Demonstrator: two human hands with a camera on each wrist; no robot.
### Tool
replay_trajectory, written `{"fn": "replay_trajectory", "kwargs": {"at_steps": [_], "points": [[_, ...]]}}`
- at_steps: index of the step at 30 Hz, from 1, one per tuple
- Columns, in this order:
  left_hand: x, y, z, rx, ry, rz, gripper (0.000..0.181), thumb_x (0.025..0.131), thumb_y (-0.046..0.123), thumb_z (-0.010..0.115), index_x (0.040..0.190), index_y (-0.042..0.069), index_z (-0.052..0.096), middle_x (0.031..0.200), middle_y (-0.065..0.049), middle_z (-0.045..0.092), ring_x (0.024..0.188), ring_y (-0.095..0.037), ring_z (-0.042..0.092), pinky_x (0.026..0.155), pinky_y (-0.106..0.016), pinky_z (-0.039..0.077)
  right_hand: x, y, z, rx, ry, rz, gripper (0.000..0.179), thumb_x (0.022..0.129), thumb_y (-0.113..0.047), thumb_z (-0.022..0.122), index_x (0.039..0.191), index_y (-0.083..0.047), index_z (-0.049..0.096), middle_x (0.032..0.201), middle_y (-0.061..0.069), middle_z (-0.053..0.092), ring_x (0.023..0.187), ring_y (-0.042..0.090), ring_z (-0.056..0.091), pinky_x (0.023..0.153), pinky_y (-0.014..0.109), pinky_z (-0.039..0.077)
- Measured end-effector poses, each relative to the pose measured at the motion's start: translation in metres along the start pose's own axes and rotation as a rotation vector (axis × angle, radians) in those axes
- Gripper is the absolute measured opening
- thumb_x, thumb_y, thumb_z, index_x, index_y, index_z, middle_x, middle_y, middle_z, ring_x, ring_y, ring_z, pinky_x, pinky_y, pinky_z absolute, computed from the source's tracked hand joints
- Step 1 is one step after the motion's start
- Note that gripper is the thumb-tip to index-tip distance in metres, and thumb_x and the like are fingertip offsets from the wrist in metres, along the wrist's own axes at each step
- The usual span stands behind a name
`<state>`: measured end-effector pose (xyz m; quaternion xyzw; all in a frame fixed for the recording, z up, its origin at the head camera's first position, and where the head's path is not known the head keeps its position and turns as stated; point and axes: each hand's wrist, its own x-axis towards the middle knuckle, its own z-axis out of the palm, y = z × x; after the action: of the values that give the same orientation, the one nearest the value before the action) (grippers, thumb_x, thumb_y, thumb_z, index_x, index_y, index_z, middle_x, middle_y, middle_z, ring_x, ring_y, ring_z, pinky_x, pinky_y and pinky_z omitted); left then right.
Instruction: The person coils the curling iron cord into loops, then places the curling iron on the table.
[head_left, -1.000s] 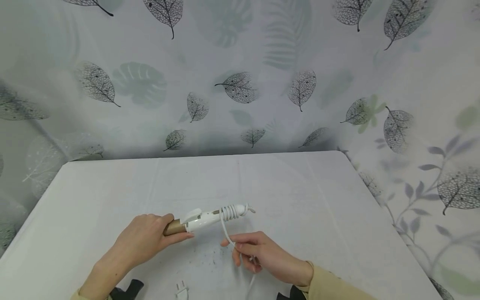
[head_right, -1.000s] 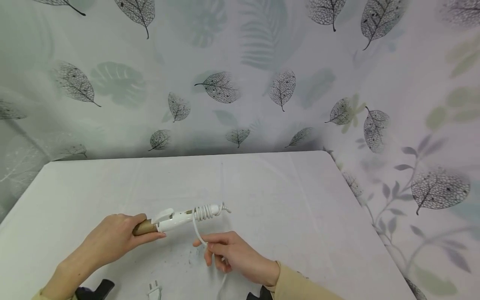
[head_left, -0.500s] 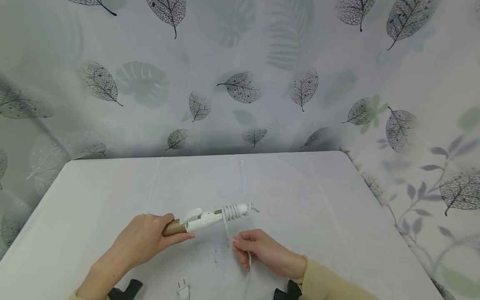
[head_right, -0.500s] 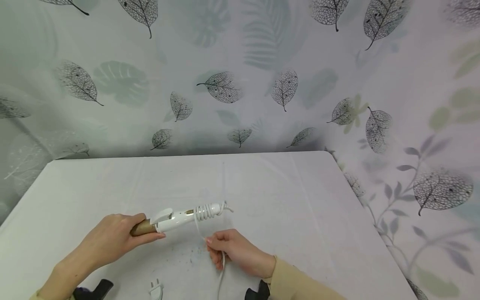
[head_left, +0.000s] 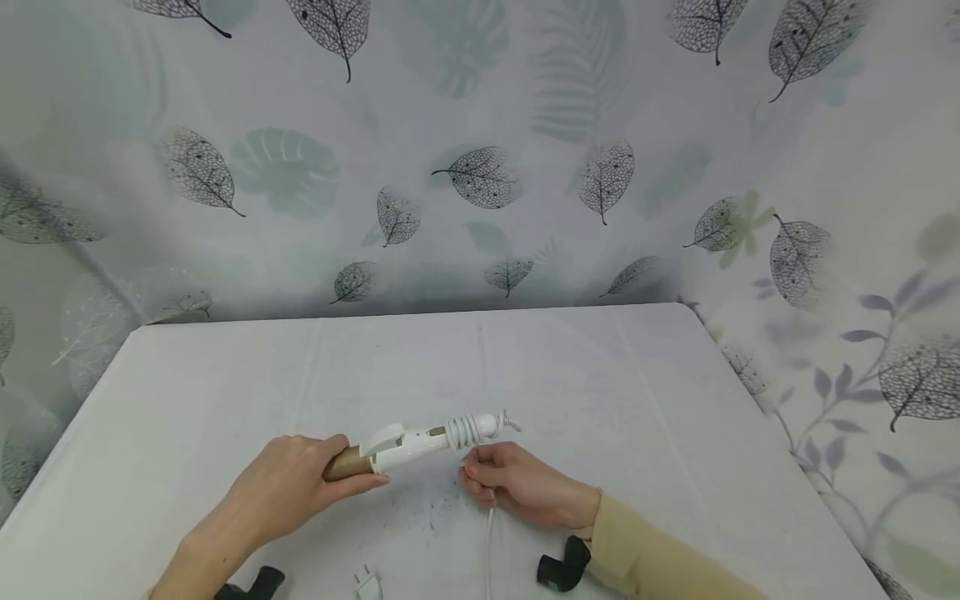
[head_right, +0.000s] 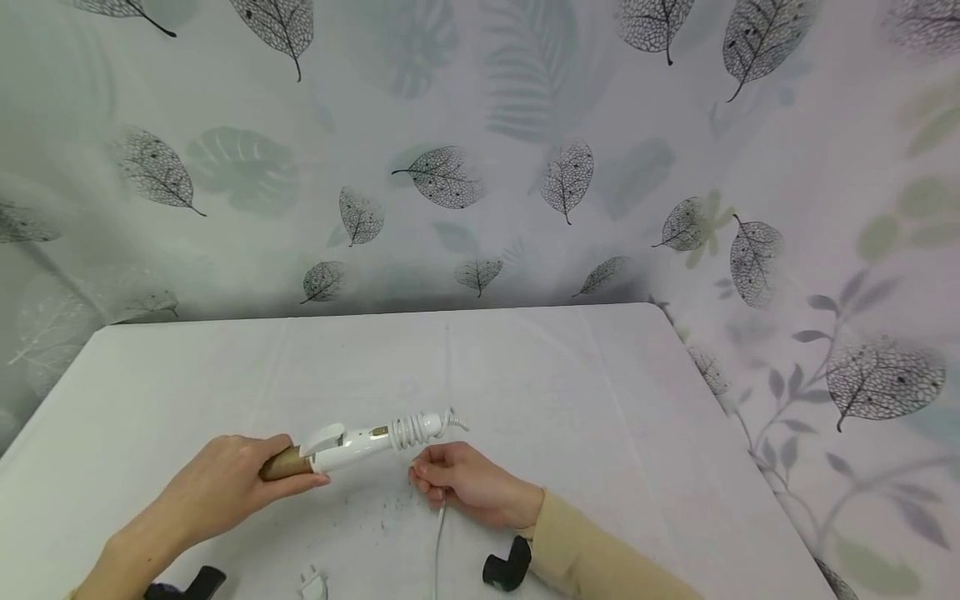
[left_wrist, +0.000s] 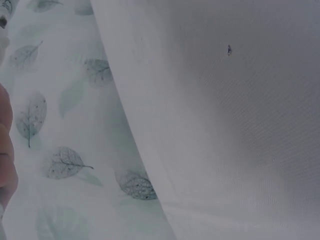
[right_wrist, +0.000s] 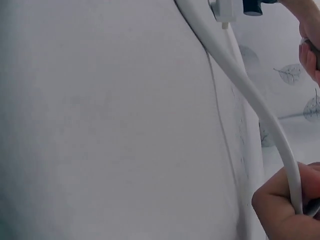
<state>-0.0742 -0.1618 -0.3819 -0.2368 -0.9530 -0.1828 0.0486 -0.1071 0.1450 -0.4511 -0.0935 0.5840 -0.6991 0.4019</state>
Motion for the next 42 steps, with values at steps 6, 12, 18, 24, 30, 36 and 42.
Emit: {"fn": "replay_trajectory", "kwargs": {"at_steps": [6, 12, 18, 24, 30, 36, 42], "points": [[0.001, 0.001, 0.001, -0.014, 0.008, 0.028, 0.05, 0.085, 0.059, 0.069, 0.066, 0.025, 0.039, 0.059, 0.016, 0.015, 0.053, 0.002, 0.013, 0.049, -0.017, 0.016, 0.008, -0.004, -0.012, -0.048, 0.103, -0.016, 0.016, 0.1, -0.015, 0.06, 0.11, -0.003, 0.055, 0.084, 0.003, 0.056, 0.066, 0.011, 0.05, 0.064, 0.026, 0.044], [0.0, 0.001, 0.001, -0.042, 0.001, 0.043, 0.048, 0.086, 0.059, 0.069, 0.065, 0.026, 0.04, 0.059, 0.018, 0.017, 0.052, 0.004, 0.014, 0.048, -0.016, 0.017, 0.014, -0.01, -0.021, -0.146, 0.013, -0.068, 0.011, 0.1, -0.008, 0.058, 0.105, 0.001, 0.061, 0.078, 0.003, 0.06, 0.063, 0.012, 0.057, 0.064, 0.028, 0.05], [-0.002, 0.002, 0.004, -0.054, 0.029, 0.077, 0.048, 0.085, 0.058, 0.07, 0.065, 0.026, 0.04, 0.058, 0.019, 0.018, 0.051, 0.006, 0.015, 0.046, -0.015, 0.019, 0.018, -0.025, -0.031, -0.245, -0.062, -0.2, 0.016, 0.09, 0.006, 0.049, 0.094, -0.001, 0.063, 0.073, -0.002, 0.058, 0.059, 0.009, 0.05, 0.058, 0.024, 0.044], [-0.002, 0.002, 0.006, -0.09, -0.012, 0.06, 0.046, 0.086, 0.058, 0.069, 0.066, 0.027, 0.042, 0.057, 0.02, 0.021, 0.05, 0.006, 0.019, 0.046, -0.015, 0.021, 0.023, -0.038, -0.025, -0.341, -0.027, -0.185, 0.018, 0.085, 0.002, 0.054, 0.098, 0.009, 0.064, 0.072, -0.006, 0.061, 0.057, 0.007, 0.049, 0.055, 0.023, 0.041], [-0.002, 0.005, 0.008, -0.086, -0.023, 0.07, 0.044, 0.085, 0.061, 0.069, 0.068, 0.028, 0.045, 0.055, 0.02, 0.025, 0.049, 0.006, 0.023, 0.046, -0.015, 0.024, 0.028, -0.044, -0.019, -0.376, 0.09, -0.068, 0.017, 0.094, -0.019, 0.07, 0.092, -0.002, 0.069, 0.072, -0.002, 0.066, 0.06, 0.007, 0.053, 0.056, 0.023, 0.043], [-0.004, 0.004, 0.009, -0.086, -0.039, 0.081, 0.047, 0.085, 0.064, 0.067, 0.065, 0.029, 0.042, 0.056, 0.021, 0.022, 0.049, 0.007, 0.023, 0.046, -0.015, 0.026, 0.029, -0.057, -0.032, -0.466, 0.07, -0.083, 0.031, 0.09, -0.026, 0.077, 0.096, 0.004, 0.07, 0.065, 0.0, 0.058, 0.053, 0.01, 0.039, 0.053, 0.023, 0.036], [-0.004, 0.002, 0.011, -0.063, -0.03, 0.104, 0.048, 0.085, 0.063, 0.067, 0.065, 0.028, 0.042, 0.056, 0.02, 0.021, 0.049, 0.006, 0.02, 0.046, -0.015, 0.023, 0.024, -0.079, -0.027, -0.496, 0.095, -0.046, 0.033, 0.086, -0.029, 0.08, 0.087, 0.002, 0.069, 0.055, -0.001, 0.035, 0.051, 0.012, 0.027, 0.051, 0.025, 0.026]]}}
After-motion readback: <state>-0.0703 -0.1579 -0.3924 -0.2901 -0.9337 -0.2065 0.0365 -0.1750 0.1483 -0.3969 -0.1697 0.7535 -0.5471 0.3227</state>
